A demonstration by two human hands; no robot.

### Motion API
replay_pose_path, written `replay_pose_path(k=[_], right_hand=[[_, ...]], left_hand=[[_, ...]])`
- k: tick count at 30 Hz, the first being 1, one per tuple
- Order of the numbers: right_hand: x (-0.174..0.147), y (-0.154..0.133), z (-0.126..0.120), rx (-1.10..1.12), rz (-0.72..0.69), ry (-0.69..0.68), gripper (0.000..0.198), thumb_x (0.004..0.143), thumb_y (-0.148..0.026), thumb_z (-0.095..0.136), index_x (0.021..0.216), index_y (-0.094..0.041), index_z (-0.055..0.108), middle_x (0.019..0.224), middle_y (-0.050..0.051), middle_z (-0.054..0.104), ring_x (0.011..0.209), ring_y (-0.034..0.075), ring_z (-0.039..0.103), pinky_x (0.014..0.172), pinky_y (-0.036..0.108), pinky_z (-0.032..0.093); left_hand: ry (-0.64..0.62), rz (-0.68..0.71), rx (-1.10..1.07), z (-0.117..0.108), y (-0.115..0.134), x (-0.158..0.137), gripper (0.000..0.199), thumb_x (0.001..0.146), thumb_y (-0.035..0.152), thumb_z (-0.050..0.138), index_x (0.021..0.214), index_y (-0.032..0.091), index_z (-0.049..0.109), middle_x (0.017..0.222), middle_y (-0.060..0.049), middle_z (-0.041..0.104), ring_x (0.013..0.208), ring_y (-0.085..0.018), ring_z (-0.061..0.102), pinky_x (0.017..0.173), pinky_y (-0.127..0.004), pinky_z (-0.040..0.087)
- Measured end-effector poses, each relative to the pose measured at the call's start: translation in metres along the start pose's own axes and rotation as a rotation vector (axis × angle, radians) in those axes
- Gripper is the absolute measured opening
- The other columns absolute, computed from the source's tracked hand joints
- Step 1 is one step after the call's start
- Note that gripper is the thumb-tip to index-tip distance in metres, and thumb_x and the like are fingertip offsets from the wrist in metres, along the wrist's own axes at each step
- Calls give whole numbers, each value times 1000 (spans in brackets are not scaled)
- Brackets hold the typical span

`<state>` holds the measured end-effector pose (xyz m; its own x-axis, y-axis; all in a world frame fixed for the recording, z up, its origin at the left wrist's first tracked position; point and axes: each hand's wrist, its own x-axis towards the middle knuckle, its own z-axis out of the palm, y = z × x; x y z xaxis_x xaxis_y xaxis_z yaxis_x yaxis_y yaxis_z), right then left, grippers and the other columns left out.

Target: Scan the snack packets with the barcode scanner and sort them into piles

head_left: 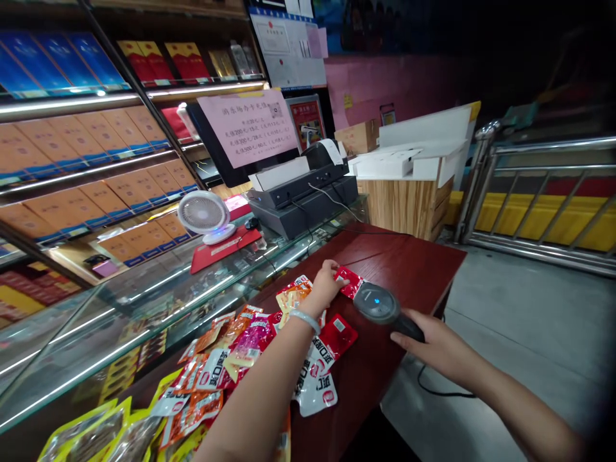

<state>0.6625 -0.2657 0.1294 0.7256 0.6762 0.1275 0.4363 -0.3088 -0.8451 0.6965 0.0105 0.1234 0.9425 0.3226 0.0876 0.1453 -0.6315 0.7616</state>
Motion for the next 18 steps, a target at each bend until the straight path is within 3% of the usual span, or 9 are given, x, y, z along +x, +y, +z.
replay_pose_path(k=[7, 12, 15, 18], right_hand=[[-1, -17, 12, -9, -40, -32, 38, 89, -41, 61, 119, -17, 67, 116, 11, 76, 104, 32, 69, 92, 41, 53], [-2, -32, 24, 17, -87, -83, 35, 89, -37, 61, 119, -21, 67, 117, 8, 76, 110, 32, 68, 94, 40, 53], [-5, -41, 29, 32, -112, -95, 35, 90, -39, 60, 119, -20, 66, 117, 9, 76, 111, 32, 67, 94, 40, 52], [-7, -48, 34, 26, -124, -95, 37, 91, -42, 60, 119, -19, 66, 118, 10, 75, 107, 31, 69, 93, 40, 53]], left_hand=[[5, -1, -320, -26, -11, -35, 18, 83, 19, 59, 101, 19, 57, 71, 4, 57, 57, -7, 51, 57, -19, 41], [-18, -105, -554, -41, -14, -55, 16, 82, 28, 60, 94, 19, 57, 68, 4, 55, 56, -8, 52, 55, -18, 43], [13, -140, -541, -53, -15, -68, 15, 81, 27, 60, 93, 18, 58, 68, 4, 56, 55, -8, 52, 54, -18, 42], [58, -82, -455, -66, -16, -82, 14, 82, 25, 59, 93, 17, 63, 74, 1, 61, 59, -9, 54, 55, -19, 43]])
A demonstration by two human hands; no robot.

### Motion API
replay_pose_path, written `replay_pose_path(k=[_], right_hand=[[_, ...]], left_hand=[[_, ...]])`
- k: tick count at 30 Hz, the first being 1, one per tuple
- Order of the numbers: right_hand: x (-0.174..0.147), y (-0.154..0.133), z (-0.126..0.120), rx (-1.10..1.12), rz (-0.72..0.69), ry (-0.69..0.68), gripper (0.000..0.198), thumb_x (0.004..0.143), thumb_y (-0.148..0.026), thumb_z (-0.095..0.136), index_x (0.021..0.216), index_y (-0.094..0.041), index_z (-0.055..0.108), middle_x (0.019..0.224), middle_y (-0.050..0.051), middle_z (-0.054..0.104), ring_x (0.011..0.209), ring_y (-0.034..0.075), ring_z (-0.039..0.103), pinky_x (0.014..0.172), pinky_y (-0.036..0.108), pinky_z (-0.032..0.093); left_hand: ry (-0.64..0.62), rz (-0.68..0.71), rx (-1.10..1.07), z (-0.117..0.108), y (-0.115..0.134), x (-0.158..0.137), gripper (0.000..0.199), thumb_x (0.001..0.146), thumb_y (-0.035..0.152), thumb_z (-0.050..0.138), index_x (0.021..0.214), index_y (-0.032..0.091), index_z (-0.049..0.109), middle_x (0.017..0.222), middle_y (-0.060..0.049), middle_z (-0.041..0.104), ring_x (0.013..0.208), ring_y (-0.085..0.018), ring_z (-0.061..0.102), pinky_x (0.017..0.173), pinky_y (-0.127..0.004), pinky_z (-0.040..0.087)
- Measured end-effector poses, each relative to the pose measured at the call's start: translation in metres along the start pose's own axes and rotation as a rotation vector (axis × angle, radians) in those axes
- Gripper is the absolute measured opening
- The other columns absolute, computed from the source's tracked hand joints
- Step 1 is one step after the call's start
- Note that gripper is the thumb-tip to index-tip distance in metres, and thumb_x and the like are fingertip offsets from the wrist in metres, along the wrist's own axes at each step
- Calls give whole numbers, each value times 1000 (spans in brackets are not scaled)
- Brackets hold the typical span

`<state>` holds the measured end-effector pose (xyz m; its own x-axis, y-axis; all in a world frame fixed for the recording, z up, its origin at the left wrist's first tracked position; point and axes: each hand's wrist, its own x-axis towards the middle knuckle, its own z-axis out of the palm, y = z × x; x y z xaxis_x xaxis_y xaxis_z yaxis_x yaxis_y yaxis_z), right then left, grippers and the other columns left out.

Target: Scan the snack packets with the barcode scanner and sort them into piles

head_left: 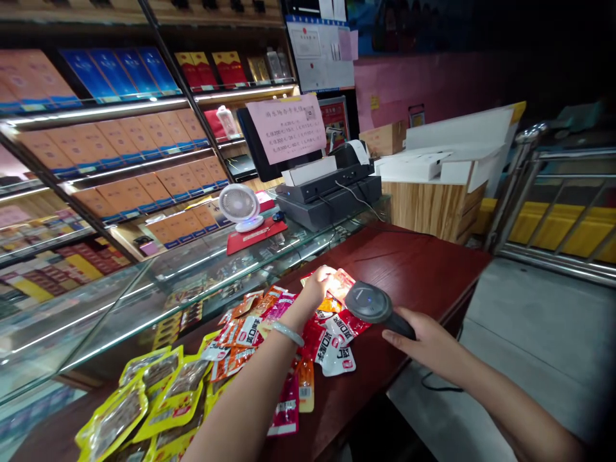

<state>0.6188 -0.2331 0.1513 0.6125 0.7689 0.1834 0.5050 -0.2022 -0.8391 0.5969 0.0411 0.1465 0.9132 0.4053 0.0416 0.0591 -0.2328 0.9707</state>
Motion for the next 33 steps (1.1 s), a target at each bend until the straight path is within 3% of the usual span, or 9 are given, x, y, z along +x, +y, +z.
replay_pose_path(k=[3, 9, 12, 17, 21, 26, 30, 33], right_hand=[[0, -5, 5, -11, -9, -20, 38, 91, -43, 60, 119, -19, 66, 118, 11, 75, 105, 31, 69, 91, 40, 53], [-3, -6, 11, -21, -24, -75, 38, 90, -43, 61, 118, -19, 67, 118, 11, 75, 108, 31, 68, 97, 42, 51], [-6, -2, 13, -18, -46, -110, 40, 89, -42, 63, 122, -20, 66, 122, 11, 74, 109, 30, 69, 97, 42, 52], [-7, 12, 12, -6, -29, -99, 46, 86, -38, 66, 129, -21, 64, 130, 11, 71, 115, 31, 67, 102, 44, 50], [-5, 22, 5, 6, 26, -42, 42, 86, -41, 65, 123, -20, 67, 123, 11, 74, 114, 34, 67, 101, 46, 51], [-2, 37, -10, 4, 49, 27, 40, 89, -46, 62, 120, -21, 67, 123, 10, 74, 110, 33, 69, 96, 41, 55], [-2, 48, -21, -51, 103, 100, 41, 89, -45, 62, 120, -20, 66, 117, 10, 76, 105, 32, 70, 93, 40, 55], [-4, 53, -26, -81, 138, 127, 41, 87, -46, 62, 119, -20, 66, 112, 10, 78, 101, 33, 71, 91, 42, 55]], left_hand=[[11, 31, 32, -10, 4, -10, 17, 81, 24, 59, 96, 17, 65, 80, -2, 65, 63, -11, 56, 58, -21, 45], [12, -93, -86, -26, 1, -20, 19, 80, 31, 65, 92, 17, 61, 64, 4, 57, 51, -8, 53, 50, -19, 44], [-19, -151, -113, -39, -2, -25, 20, 79, 30, 67, 93, 17, 60, 63, 4, 57, 48, -7, 53, 47, -18, 45], [34, -276, -226, -50, 4, -25, 15, 83, 19, 62, 97, 16, 59, 70, 1, 62, 52, -9, 60, 48, -20, 52], [21, -356, -404, -29, 6, -5, 17, 87, 10, 53, 102, 14, 57, 79, -4, 65, 61, -11, 65, 59, -27, 60], [45, -365, -485, 23, 2, 39, 21, 89, 10, 52, 110, 13, 56, 87, -7, 67, 69, -12, 67, 73, -31, 61], [98, -125, -61, 46, 3, 68, 34, 92, 18, 53, 125, 16, 54, 109, -13, 68, 96, -16, 67, 88, -35, 56], [157, -52, 177, 34, 9, 72, 29, 86, 19, 61, 115, 17, 63, 116, -12, 67, 115, -21, 60, 103, -39, 45]])
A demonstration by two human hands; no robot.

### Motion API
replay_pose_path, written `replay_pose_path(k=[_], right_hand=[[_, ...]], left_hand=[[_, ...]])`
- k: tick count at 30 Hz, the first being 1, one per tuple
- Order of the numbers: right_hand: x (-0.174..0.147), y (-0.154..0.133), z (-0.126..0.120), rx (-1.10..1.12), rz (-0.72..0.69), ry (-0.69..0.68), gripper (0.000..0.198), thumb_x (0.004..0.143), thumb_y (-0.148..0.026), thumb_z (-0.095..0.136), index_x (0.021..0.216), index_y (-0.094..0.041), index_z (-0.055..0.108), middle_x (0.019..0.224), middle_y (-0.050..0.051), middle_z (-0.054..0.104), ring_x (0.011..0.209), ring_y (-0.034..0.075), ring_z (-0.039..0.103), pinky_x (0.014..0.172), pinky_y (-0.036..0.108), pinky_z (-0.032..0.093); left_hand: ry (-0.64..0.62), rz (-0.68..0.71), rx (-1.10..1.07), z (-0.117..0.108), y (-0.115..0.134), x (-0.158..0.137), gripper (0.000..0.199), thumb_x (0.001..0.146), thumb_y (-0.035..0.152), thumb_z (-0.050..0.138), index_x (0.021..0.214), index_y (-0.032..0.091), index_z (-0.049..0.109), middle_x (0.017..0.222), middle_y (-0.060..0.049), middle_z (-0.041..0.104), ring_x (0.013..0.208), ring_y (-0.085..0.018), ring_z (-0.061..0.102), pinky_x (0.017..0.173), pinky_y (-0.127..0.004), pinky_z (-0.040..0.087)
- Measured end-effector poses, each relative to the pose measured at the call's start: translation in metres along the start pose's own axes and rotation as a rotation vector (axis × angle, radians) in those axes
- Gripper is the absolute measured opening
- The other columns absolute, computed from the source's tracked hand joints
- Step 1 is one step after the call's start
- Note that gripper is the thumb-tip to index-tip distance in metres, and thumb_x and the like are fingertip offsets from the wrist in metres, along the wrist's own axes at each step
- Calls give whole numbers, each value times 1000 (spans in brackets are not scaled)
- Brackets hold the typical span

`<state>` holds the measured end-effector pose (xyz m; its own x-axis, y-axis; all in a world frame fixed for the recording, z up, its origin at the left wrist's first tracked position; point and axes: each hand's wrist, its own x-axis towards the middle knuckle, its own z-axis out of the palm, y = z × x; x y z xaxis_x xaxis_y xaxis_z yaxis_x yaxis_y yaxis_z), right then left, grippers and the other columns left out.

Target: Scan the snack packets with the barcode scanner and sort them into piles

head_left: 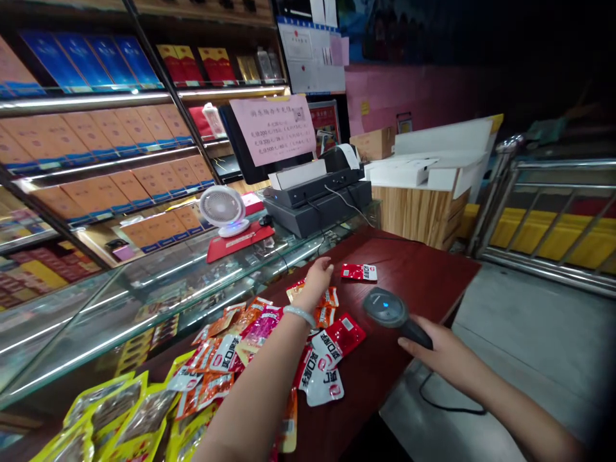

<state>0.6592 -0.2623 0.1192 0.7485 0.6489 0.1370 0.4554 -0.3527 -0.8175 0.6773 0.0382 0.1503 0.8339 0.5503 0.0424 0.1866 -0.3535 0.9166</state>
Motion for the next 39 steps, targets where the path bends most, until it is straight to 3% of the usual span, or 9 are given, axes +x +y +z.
replay_pose_path(k=[2, 4, 8, 13, 18, 22, 24, 30, 39], right_hand=[[-1, 1, -1, -3, 8, -3, 41, 87, -46, 63, 119, -20, 66, 111, 10, 78, 99, 33, 72, 90, 42, 55], [-1, 0, 0, 7, 7, -16, 40, 87, -46, 63, 118, -20, 67, 111, 10, 78, 99, 32, 72, 90, 41, 55], [1, -6, 7, 40, -10, -56, 38, 89, -45, 62, 118, -21, 66, 112, 9, 77, 100, 31, 71, 90, 40, 55], [8, -20, 12, 57, -36, -57, 38, 89, -44, 62, 119, -21, 66, 115, 10, 77, 103, 32, 70, 92, 42, 54], [11, -45, 12, 91, -42, 22, 42, 89, -42, 61, 123, -20, 63, 119, 11, 75, 108, 33, 69, 95, 45, 53], [4, -54, 27, 222, 65, -5, 52, 88, -49, 60, 128, -16, 59, 74, 3, 76, 67, 26, 73, 67, 37, 57], [-2, -53, 40, 349, 116, -39, 57, 87, -52, 61, 129, -14, 55, 59, -3, 68, 60, 24, 71, 61, 34, 56], [-23, -51, 72, 508, 208, -88, 59, 83, -51, 65, 128, -14, 51, 64, -3, 69, 63, 23, 73, 63, 34, 56], [-25, -68, 85, 393, 204, 4, 52, 84, -56, 61, 120, -18, 61, 49, -6, 56, 44, 17, 56, 45, 26, 42]], left_hand=[[-9, 13, 144, -19, 1, -5, 21, 76, 19, 71, 97, 19, 70, 113, -12, 68, 122, -27, 55, 110, -42, 37], [-18, 50, 490, -39, 2, -16, 22, 66, 23, 80, 86, 19, 71, 114, -15, 68, 125, -34, 51, 111, -47, 33], [-67, 64, 1098, -59, 0, -37, 42, 63, 44, 82, 94, 18, 71, 118, -20, 65, 121, -39, 52, 103, -50, 36], [-101, -19, 1136, -57, -10, -39, 51, 73, 54, 71, 109, 18, 66, 124, -21, 62, 122, -38, 53, 99, -47, 38], [29, 78, 1151, -57, -17, -48, 50, 76, 50, 70, 112, 17, 61, 123, -19, 61, 119, -34, 52, 97, -45, 38], [133, 120, 1158, -60, -19, -58, 41, 79, 44, 67, 109, 17, 59, 116, -17, 64, 114, -32, 55, 93, -42, 40], [156, 120, 1142, -62, -20, -59, 39, 78, 40, 69, 107, 16, 59, 113, -17, 66, 112, -33, 58, 91, -40, 42], [31, 6, 887, -72, -27, -46, 16, 84, 30, 60, 95, 18, 60, 94, -17, 72, 91, -30, 68, 76, -35, 45], [-186, 18, -87, -46, -50, -33, 30, 85, 39, 59, 109, 20, 63, 62, 2, 63, 48, -12, 56, 52, -22, 42]])
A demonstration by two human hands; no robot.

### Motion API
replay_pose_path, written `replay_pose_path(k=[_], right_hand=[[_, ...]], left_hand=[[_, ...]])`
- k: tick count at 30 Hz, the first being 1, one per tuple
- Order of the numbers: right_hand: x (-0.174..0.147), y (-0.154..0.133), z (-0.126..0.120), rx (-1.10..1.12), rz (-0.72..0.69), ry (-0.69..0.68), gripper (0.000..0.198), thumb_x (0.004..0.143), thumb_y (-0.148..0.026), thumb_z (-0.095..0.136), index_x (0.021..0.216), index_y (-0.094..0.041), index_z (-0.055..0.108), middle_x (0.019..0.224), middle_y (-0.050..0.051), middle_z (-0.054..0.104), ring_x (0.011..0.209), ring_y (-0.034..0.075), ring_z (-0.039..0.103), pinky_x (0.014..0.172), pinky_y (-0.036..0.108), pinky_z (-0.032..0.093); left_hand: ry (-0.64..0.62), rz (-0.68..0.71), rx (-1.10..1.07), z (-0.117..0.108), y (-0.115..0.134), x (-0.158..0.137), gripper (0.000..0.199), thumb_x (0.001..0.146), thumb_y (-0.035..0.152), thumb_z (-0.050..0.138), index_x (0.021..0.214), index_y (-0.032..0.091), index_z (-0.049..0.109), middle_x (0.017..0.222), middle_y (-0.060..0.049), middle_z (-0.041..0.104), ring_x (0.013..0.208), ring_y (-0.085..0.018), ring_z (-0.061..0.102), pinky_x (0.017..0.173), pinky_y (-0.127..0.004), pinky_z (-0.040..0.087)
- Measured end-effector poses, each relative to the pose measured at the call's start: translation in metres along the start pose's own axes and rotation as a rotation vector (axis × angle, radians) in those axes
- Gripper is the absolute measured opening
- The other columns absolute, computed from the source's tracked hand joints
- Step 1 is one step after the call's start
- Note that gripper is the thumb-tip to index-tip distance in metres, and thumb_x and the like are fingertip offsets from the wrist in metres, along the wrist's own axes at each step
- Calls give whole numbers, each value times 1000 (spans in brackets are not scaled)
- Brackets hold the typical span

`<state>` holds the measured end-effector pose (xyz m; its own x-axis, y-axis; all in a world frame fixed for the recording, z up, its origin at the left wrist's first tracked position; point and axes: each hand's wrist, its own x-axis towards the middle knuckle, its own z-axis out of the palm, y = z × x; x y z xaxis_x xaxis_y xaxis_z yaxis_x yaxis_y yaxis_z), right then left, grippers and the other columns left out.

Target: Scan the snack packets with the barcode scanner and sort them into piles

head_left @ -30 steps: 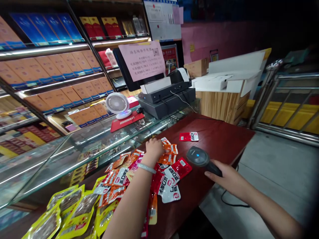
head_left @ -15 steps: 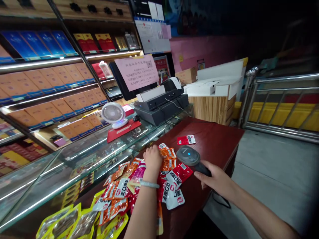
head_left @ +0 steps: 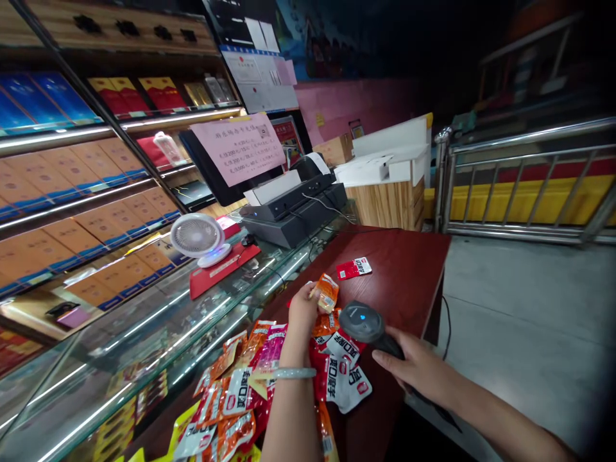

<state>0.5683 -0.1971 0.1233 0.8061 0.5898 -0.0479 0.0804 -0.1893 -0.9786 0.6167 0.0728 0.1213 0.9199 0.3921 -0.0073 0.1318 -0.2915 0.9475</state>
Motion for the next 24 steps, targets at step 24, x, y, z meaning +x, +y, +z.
replay_pose_path(k=[24], right_hand=[[1, 13, -2, 120, 56, -14, 51, 89, -57, 55, 118, -15, 54, 42, -11, 47, 36, 11, 42, 40, 20, 33]], left_hand=[[-104, -30, -70, 15, 17, -9, 61, 81, 37, 67, 138, 22, 54, 104, -8, 73, 75, -15, 67, 68, -25, 47]])
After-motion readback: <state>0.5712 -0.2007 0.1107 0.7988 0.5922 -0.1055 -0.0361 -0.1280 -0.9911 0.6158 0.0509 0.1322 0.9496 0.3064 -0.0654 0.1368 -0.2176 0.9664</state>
